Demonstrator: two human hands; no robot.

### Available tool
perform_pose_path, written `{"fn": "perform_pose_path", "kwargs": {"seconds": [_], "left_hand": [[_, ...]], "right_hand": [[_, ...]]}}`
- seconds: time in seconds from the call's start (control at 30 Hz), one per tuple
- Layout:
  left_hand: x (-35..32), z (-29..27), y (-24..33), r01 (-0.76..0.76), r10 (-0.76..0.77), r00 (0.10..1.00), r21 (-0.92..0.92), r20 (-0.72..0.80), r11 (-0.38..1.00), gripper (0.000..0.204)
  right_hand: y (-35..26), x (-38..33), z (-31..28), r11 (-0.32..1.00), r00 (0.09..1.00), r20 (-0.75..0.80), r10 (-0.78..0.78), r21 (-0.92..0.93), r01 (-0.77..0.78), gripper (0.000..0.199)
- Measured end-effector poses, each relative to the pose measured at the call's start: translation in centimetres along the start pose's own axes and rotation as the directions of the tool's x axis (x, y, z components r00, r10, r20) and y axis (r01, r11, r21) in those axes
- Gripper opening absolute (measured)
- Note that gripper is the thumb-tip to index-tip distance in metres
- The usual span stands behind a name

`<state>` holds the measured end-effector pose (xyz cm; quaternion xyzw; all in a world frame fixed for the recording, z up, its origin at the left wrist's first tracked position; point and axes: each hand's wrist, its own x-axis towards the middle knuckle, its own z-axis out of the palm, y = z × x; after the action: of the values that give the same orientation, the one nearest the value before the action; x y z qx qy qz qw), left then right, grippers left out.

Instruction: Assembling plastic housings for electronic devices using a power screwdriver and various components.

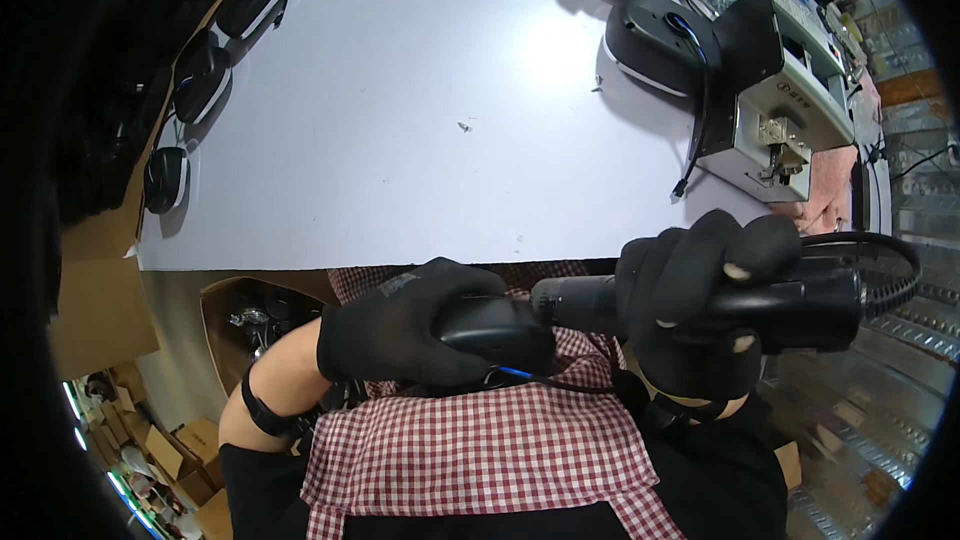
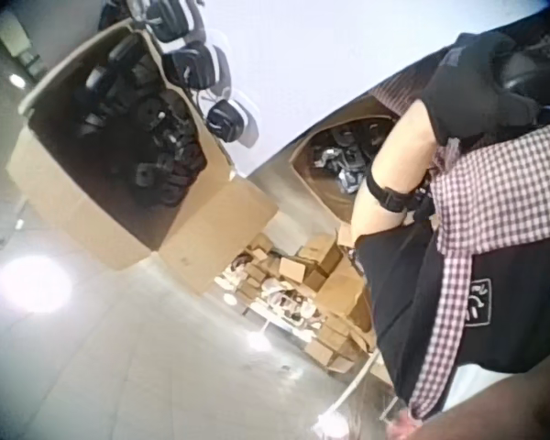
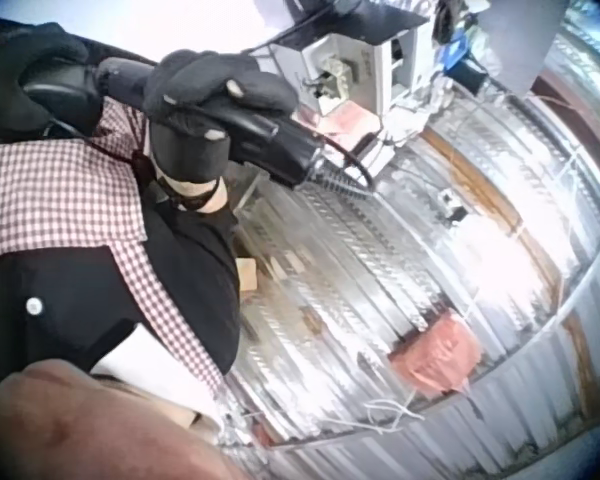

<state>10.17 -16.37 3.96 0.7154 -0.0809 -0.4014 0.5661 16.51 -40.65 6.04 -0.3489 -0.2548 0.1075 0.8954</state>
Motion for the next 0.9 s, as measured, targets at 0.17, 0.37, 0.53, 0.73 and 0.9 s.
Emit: {"fn": "perform_pose_path", "kwargs": {"seconds": [0.17,0.37,0.53,0.73,0.9], "left_hand": [[-0.3,2.9,-1.4,0.085,-0.167,0.964,-0.355,-0.206,0.931,0.068],[-0.7,3.1,-0.8,0.180,-0.272,0.940,-0.381,-0.206,0.907,0.062],[-0.4,2.8,-0.6,0.171,-0.239,0.952,-0.319,-0.189,0.932,0.059],[0.4,2.8,-1.0,0.264,-0.318,0.939,-0.321,-0.127,0.909,0.059],[0.9,4.0,-1.7,0.219,-0.309,0.948,-0.541,-0.079,0.812,0.067]], "right_hand": [[0.2,-1.6,-1.8,0.991,0.996,-0.086,-0.033,-0.131,0.022,0.026],[0.3,-2.3,-2.6,0.993,0.985,-0.172,0.026,-0.110,-0.046,0.028],[0.9,-2.9,-3.0,0.989,0.978,-0.202,0.053,-0.123,-0.079,0.029],[1.3,-3.2,-3.5,0.987,0.958,-0.277,0.074,-0.117,-0.110,0.029],[1.7,-3.4,-3.7,0.984,0.955,-0.289,0.059,-0.147,-0.105,0.027]]}}
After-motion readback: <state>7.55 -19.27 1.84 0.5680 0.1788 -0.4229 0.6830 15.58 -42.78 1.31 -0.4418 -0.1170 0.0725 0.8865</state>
